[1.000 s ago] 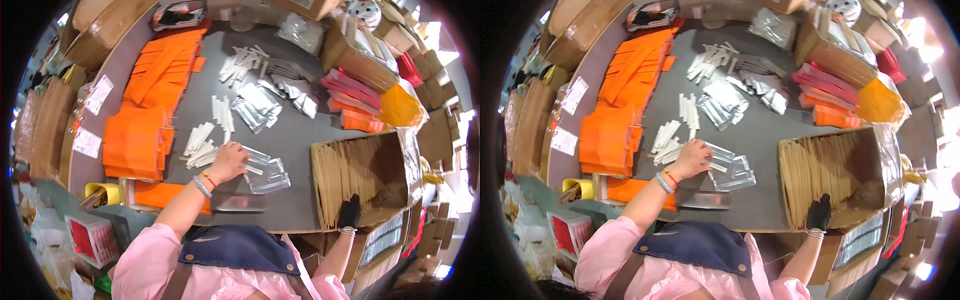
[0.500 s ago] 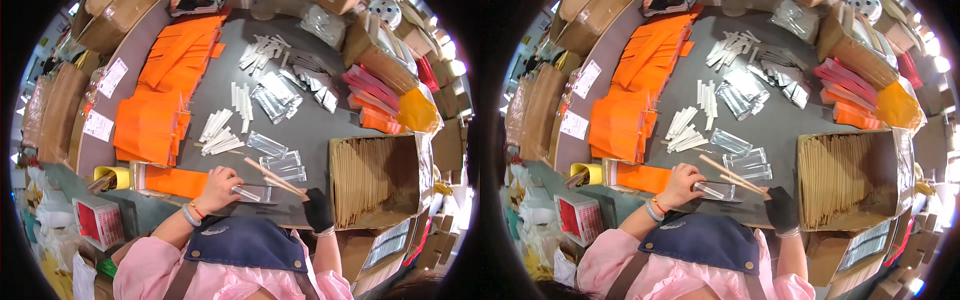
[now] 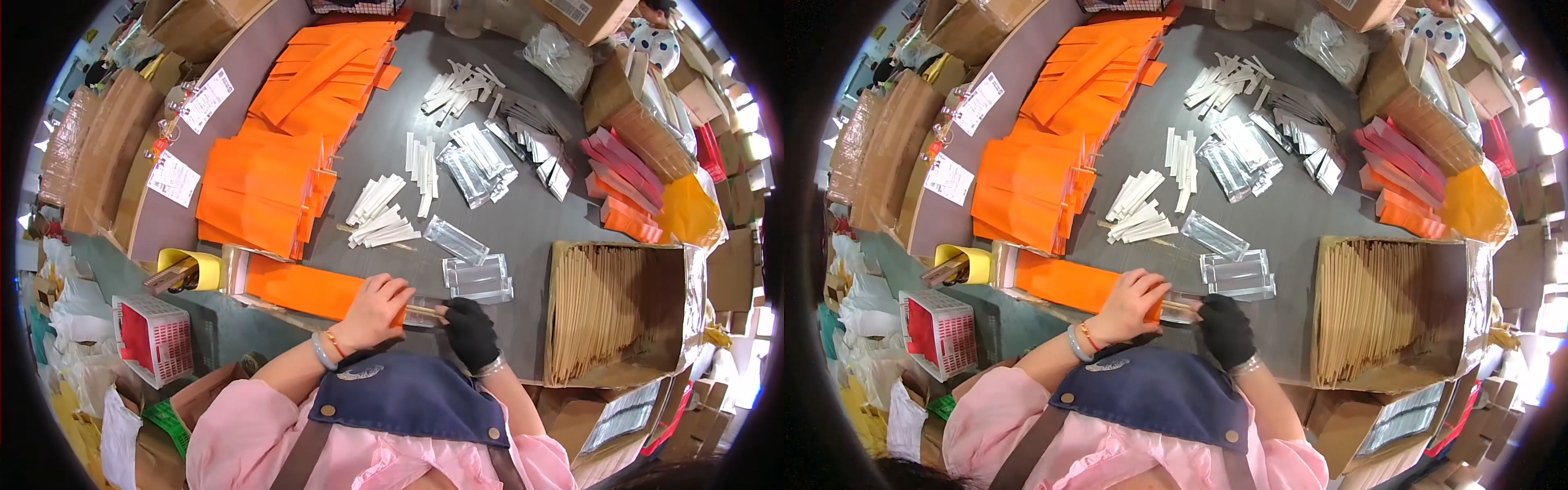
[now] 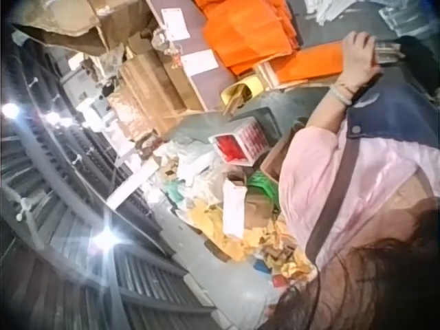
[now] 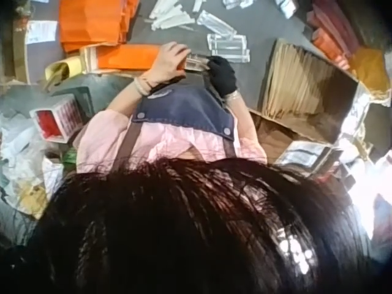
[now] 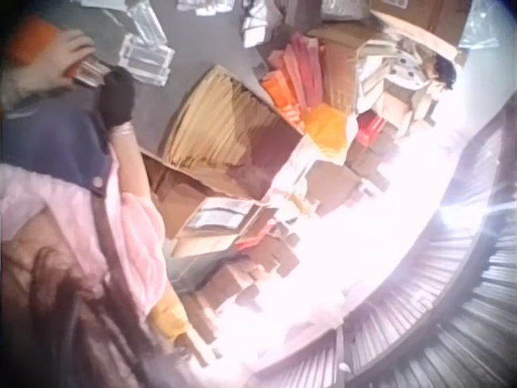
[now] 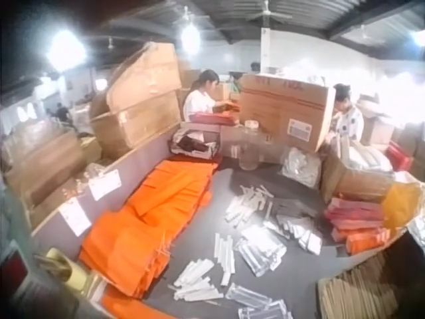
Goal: Packing wooden sticks into small plastic bags at a warehouse workstation.
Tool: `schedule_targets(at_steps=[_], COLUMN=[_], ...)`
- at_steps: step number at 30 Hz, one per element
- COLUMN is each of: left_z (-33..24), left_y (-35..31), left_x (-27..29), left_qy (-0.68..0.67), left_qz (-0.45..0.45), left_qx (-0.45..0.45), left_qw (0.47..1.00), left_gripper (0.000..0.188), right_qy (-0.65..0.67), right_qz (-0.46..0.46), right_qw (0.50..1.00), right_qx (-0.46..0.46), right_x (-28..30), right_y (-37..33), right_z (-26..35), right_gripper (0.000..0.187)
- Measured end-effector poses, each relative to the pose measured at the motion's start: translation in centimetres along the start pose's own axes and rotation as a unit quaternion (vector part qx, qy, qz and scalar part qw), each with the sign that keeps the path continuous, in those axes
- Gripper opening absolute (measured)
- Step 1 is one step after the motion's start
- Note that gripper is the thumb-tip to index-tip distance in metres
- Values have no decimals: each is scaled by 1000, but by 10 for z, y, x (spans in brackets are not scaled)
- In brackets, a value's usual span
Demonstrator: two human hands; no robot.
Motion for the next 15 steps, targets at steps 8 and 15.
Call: schedule_targets(at_steps=[8,15], left_z=[-2,-24], left_y=[8,13], left_x=[-6,2], left_qy=[24,147], left_qz=[8,143], left_qx=[-7,-66], left_qw=[1000,977], left_gripper=[73,32], right_qy=[148,-152], right_qz=[-113,46], right_qw=[972,987], right_qx=[-142,-31], right_x=[-38,6], right_y=[20,17], right_z=[4,26], right_gripper=[30,65])
Point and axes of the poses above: each hand's wrist, its own y-axis towards the middle knuckle, its own x-axis out of the back of the hand, z = x × y, the point moved 6 cm from there along y, towards the middle knuckle, and after that the axes turned 15 degrees about x, right-handed, at the moved point
